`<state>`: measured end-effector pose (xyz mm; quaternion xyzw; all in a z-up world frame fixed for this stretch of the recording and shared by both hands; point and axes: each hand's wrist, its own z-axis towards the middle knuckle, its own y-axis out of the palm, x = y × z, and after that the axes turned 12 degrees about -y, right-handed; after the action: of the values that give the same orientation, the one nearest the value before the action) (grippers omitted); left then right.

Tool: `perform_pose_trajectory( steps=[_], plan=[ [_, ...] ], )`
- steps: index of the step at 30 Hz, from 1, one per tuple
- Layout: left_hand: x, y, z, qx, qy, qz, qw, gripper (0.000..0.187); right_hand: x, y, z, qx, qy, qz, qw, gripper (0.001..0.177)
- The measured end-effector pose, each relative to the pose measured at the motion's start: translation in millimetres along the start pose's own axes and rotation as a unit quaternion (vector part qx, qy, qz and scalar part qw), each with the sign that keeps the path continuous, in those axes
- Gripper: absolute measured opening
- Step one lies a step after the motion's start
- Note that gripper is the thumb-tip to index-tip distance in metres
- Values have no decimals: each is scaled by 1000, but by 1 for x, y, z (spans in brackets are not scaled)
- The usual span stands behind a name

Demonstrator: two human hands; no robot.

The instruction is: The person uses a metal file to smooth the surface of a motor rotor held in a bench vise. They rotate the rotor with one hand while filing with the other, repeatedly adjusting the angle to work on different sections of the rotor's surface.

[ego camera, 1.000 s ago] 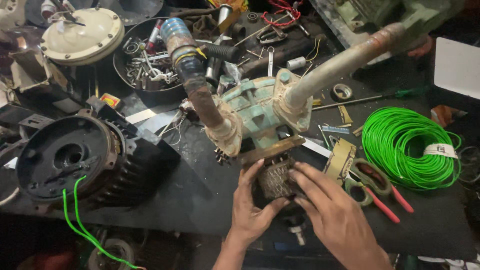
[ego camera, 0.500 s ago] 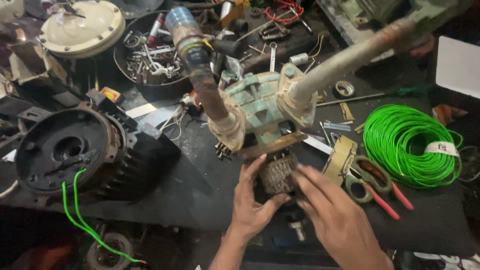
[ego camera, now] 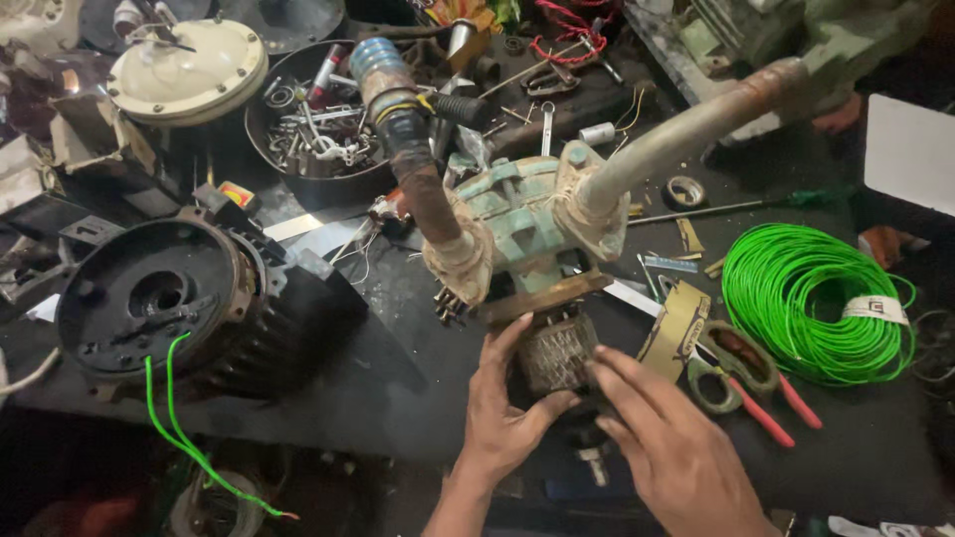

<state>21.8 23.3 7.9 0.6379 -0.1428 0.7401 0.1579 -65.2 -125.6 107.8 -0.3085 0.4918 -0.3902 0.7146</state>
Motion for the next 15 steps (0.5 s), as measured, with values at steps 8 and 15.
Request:
perform_pose_trajectory(
  steps=[8,15],
  plan=[
    [-4,0,-2,4,10,-7,1000,89,-1,4,-5,14,-18,-20,1000,47],
    [-5,-2,-4,7,17,8,1000,91,1,11,-6,23,-47,-35,998,44]
  ],
)
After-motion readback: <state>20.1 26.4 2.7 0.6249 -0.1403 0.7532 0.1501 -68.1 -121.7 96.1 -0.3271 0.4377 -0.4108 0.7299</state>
